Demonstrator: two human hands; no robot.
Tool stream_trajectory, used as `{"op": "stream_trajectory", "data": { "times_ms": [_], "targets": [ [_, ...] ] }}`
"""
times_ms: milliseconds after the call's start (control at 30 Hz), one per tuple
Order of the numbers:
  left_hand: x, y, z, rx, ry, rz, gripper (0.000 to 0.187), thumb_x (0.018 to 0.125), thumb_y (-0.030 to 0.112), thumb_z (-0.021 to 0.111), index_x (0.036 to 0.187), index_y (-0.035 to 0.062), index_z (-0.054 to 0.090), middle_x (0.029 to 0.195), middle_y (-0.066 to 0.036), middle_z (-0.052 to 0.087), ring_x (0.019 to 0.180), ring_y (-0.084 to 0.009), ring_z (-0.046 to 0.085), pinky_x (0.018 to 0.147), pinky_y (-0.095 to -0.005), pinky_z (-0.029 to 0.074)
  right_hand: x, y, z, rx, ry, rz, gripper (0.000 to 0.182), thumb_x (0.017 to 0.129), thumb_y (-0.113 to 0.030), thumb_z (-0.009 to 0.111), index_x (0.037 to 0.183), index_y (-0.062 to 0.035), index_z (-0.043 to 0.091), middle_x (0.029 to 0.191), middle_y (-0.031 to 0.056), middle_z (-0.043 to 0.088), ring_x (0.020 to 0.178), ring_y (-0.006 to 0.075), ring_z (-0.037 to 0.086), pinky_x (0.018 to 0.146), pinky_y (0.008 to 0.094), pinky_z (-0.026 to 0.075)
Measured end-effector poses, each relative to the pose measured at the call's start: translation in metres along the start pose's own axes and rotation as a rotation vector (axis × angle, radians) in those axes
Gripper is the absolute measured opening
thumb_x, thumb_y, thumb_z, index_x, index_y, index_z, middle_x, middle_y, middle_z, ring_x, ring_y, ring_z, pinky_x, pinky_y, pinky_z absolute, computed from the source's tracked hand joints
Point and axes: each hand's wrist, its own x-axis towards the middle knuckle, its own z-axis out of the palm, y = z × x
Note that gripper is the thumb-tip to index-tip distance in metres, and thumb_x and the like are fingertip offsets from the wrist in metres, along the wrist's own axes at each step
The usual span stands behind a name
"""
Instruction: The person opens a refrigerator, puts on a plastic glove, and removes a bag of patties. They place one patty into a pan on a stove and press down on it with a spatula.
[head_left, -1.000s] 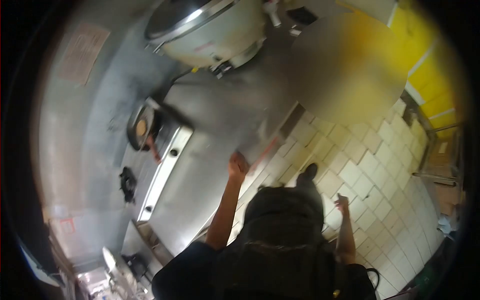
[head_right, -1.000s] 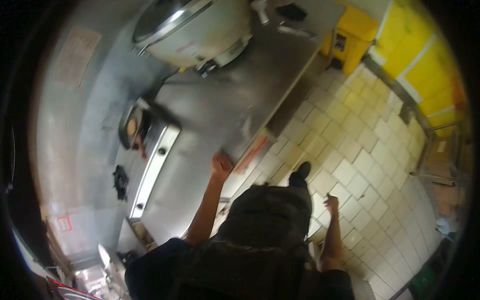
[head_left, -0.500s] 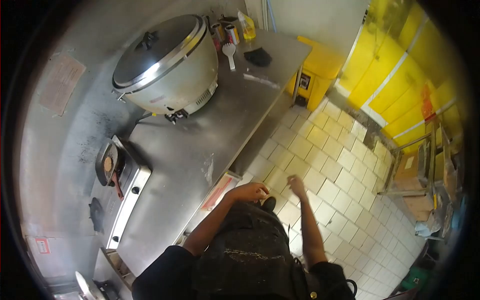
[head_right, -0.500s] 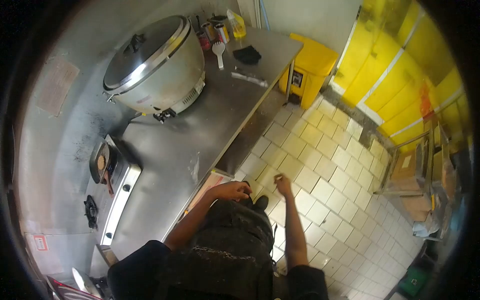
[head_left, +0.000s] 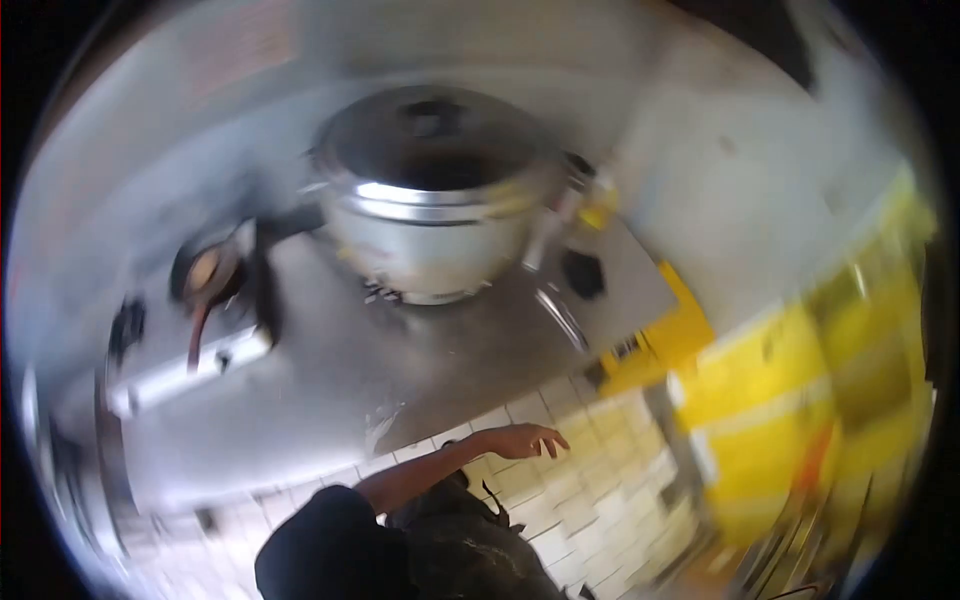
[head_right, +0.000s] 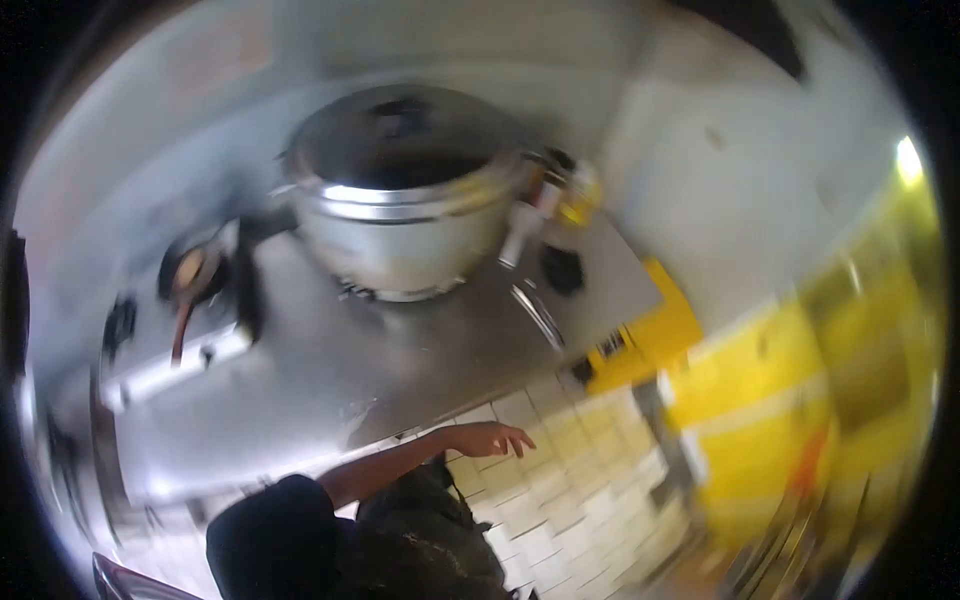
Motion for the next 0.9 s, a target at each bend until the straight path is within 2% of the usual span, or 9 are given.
{"op": "stream_trajectory", "data": {
  "times_ms": [167,333,433,467,600,667,700,800,900],
  "targets": [
    [-0.011,-0.041,-0.022,-0.131,0.395,0.131,0.045,0.082,0.003,0.048,0.126,0.0073,0.053,0.103,-0.014,0.066,0.089,-0.0192,0.061,0.081,-0.0351,0.049,0.079,-0.071,-0.127,-0.277,0.086,-0.224,0.054,0.084,-0.024,0.061,0.126,0.0016,0.037,0.105,0.0237,0.059,0.097,0.0364,0.059,0.08,0.0436,0.049],
    [-0.048,-0.04,-0.01,-0.118,0.464,0.164,0.032,0.094,0.011,0.046,0.125,0.0048,0.049,0.096,-0.008,0.062,0.092,-0.0168,0.061,0.082,-0.0334,0.048,0.199,-0.222,-0.249,-0.394,0.535,-0.579,0.075,0.081,-0.016,0.066,0.141,0.0039,0.025,0.117,0.028,0.056,0.11,0.0405,0.056,0.088,0.0457,0.048],
    [-0.083,-0.016,0.022,-0.306,0.625,-0.015,0.03,0.095,0.007,0.041,0.124,0.0036,0.05,0.094,-0.008,0.062,0.089,-0.0153,0.061,0.079,-0.0329,0.049,0.202,-0.367,-0.27,-0.35,0.957,-0.933,0.059,0.09,-0.024,0.058,0.136,0.0045,0.035,0.13,0.0286,0.047,0.12,0.0442,0.047,0.099,0.0504,0.038],
    [-0.095,-0.011,0.038,-0.306,0.663,-0.023,0.03,0.095,0.007,0.041,0.124,0.0036,0.05,0.094,-0.008,0.062,0.089,-0.0153,0.061,0.079,-0.0329,0.049,0.171,-0.413,-0.271,-0.31,0.915,-1.006,0.057,0.093,-0.035,0.055,0.132,0.0045,0.04,0.129,0.0267,0.048,0.119,0.043,0.047,0.099,0.0506,0.037],
    [-0.143,-0.027,0.119,-0.235,0.983,-0.067,0.031,0.101,0.019,0.037,0.12,0.001,0.053,0.098,-0.008,0.061,0.088,-0.0155,0.063,0.071,-0.0315,0.05,0.155,-0.514,-0.238,-0.266,1.24,-1.212,0.045,0.095,-0.031,0.054,0.126,0.0012,0.047,0.121,0.0224,0.053,0.11,0.0403,0.051,0.097,0.0491,0.038],
    [-0.174,-0.043,0.172,-0.14,1.076,0.092,0.035,0.103,0.027,0.036,0.119,0.0018,0.053,0.089,-0.006,0.057,0.081,-0.0145,0.061,0.069,-0.0314,0.05,0.159,-0.532,-0.199,-0.217,1.231,-1.424,0.042,0.093,-0.025,0.053,0.127,-0.0015,0.046,0.119,0.0213,0.054,0.109,0.0395,0.052,0.093,0.0488,0.039],
    [-0.186,-0.04,0.197,-0.25,1.152,-0.015,0.039,0.103,0.032,0.036,0.119,0.0023,0.054,0.085,-0.005,0.053,0.075,-0.014,0.057,0.068,-0.0317,0.05,0.14,-0.53,-0.167,-0.178,1.054,-1.419,0.04,0.092,-0.023,0.054,0.125,-0.0017,0.047,0.119,0.0203,0.053,0.111,0.0387,0.05,0.095,0.0482,0.038],
    [-0.224,-0.022,0.259,-0.711,1.338,-0.06,0.052,0.102,0.048,0.032,0.117,0.0047,0.057,0.07,-0.002,0.044,0.062,-0.0129,0.044,0.064,-0.0303,0.048,-0.119,-0.501,-0.066,-0.264,0.775,-1.566,0.036,0.098,-0.027,0.047,0.117,0.0027,0.051,0.107,0.0239,0.058,0.098,0.0364,0.056,0.089,0.0475,0.044],
    [-0.257,-0.059,0.324,-0.705,1.779,-0.177,0.054,0.102,0.047,0.032,0.112,0.0023,0.061,0.064,-0.004,0.044,0.061,-0.0166,0.043,0.066,-0.0337,0.047,-0.121,-0.455,0.067,-0.379,0.232,-1.859,0.033,0.093,-0.022,0.052,0.116,0.0009,0.051,0.111,0.0212,0.054,0.104,0.0362,0.051,0.092,0.0469,0.04]
  ]
}}
